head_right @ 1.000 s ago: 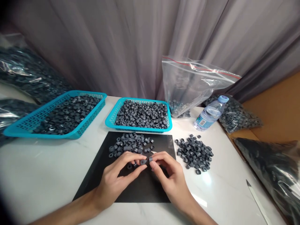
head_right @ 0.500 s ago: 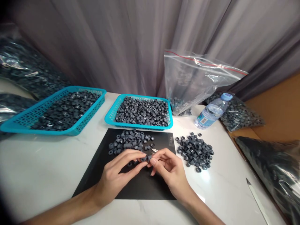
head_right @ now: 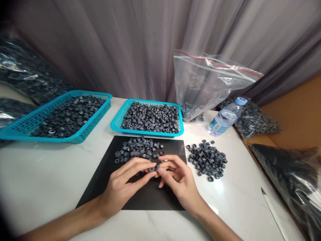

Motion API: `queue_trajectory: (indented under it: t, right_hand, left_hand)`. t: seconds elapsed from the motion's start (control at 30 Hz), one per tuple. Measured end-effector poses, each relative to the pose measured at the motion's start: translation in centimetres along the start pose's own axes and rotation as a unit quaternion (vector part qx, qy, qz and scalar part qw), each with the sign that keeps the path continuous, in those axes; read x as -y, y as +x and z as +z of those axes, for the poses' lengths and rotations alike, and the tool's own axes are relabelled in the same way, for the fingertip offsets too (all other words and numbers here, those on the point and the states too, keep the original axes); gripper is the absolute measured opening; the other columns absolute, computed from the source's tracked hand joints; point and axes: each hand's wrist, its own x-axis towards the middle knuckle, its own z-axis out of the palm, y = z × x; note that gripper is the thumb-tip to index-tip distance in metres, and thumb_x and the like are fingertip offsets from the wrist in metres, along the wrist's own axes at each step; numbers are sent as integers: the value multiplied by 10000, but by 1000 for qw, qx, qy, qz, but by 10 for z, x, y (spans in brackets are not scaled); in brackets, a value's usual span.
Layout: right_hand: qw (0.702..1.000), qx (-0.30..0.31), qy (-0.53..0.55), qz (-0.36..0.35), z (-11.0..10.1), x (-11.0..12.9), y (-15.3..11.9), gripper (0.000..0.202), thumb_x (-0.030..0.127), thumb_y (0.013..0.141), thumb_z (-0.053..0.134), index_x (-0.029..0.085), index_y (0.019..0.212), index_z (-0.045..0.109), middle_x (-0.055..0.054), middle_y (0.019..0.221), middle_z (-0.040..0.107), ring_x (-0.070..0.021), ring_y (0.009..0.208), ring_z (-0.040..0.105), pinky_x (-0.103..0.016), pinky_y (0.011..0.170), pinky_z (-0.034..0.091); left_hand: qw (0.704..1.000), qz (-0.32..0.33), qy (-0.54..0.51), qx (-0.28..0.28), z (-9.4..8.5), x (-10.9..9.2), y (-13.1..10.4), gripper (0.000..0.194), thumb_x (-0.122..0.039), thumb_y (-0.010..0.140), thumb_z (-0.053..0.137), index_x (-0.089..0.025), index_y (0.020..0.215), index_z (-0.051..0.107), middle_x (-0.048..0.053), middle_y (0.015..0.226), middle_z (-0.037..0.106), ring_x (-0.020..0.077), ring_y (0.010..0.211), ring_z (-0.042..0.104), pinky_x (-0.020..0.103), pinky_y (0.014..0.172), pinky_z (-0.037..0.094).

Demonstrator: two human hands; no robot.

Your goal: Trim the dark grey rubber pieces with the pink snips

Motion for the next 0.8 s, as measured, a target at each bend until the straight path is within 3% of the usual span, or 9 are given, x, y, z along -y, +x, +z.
queue_trajectory:
  t: [0.17,0.37,0.8]
  right_hand:
    - [999,5,-27,-19,2,6,1,144,302,962,679,221,1071,725,-26,876,695,-111,650,634,-233,596,587]
    - [1000,-15,-24,-1,-1,3,0,174,354,921,727,207,1013,710,-30,887,690,-120,624,636,-253,580,584]
    - [1000,-10,6,-1,-2,-1,0,134,305,904,748,207,974,691,-45,989,687,-113,666,616,-247,585,588]
  left_hand:
    - [999,-35,-21,4,1,0,-1,324,-70,913,675,-192,1210,630,48,1062,692,139,968,685,239,910,580]
    - [997,-71,-27,-19,2,-1,-2,208,-104,916,683,-192,1098,636,24,953,686,122,837,678,225,807,589]
    - [998,-48,-24,-16,2,1,-2,233,-68,915,658,-200,1106,643,38,1045,736,153,995,719,251,924,595]
